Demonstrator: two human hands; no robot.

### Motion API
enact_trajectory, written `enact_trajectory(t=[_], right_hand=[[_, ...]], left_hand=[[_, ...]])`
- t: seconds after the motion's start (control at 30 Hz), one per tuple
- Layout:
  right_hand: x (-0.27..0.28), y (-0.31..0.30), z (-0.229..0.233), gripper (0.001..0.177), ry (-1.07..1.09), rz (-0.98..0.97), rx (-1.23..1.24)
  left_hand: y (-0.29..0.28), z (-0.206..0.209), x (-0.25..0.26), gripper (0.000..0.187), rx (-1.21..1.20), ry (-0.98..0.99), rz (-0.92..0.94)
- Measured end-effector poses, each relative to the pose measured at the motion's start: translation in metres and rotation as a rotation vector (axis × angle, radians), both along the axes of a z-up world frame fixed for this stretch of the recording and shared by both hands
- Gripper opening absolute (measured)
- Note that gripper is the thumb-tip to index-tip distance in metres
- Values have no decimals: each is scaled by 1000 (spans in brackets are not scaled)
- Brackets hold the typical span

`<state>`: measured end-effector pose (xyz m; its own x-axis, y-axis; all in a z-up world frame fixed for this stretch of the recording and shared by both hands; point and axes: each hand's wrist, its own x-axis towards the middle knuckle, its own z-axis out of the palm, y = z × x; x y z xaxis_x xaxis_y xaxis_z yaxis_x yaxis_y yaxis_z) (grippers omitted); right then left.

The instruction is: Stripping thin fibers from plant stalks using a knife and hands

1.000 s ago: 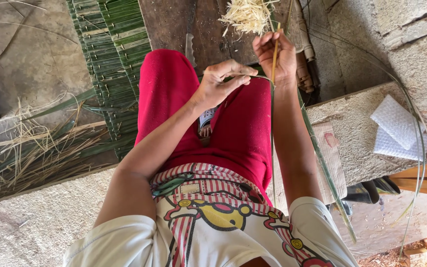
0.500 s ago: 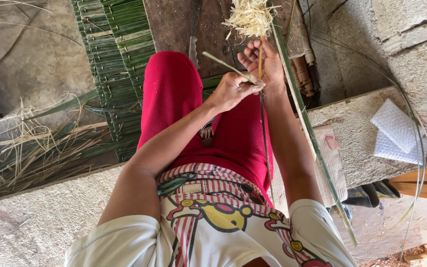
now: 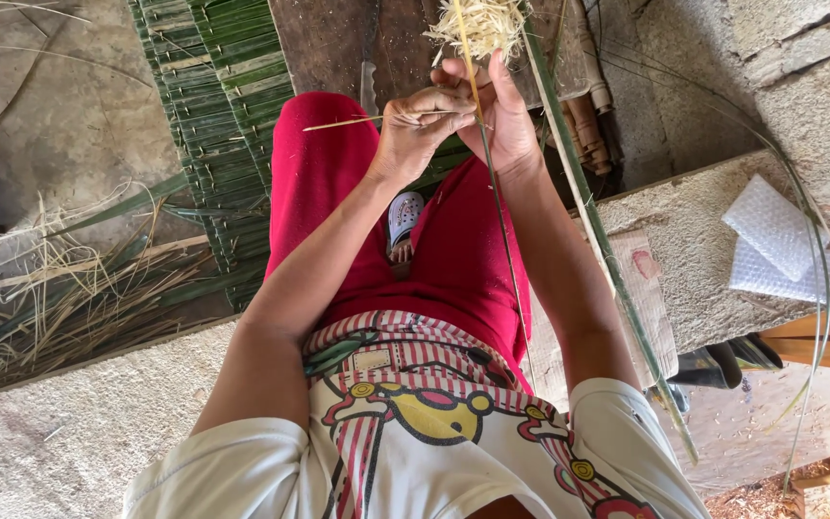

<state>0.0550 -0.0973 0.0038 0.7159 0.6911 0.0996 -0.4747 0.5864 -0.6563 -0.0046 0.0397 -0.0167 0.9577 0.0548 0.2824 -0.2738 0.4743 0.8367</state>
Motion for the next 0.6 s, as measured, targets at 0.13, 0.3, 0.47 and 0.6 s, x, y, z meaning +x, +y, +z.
enact_trajectory(t=[0.13, 0.3, 0.47, 0.6], right_hand=[[6, 0, -2, 34, 100, -23, 11], [11, -9, 2, 21, 100, -40, 82], [14, -19, 5, 21, 132, -23, 134], [12, -20, 8, 22, 198, -58, 126]], left_hand=[[-1, 8, -5, 18, 30, -23, 13], [-13, 21, -10, 19, 50, -84, 24], [-22, 39, -17, 4, 146, -24, -5], [-22, 57, -23, 4, 275, -20, 13]])
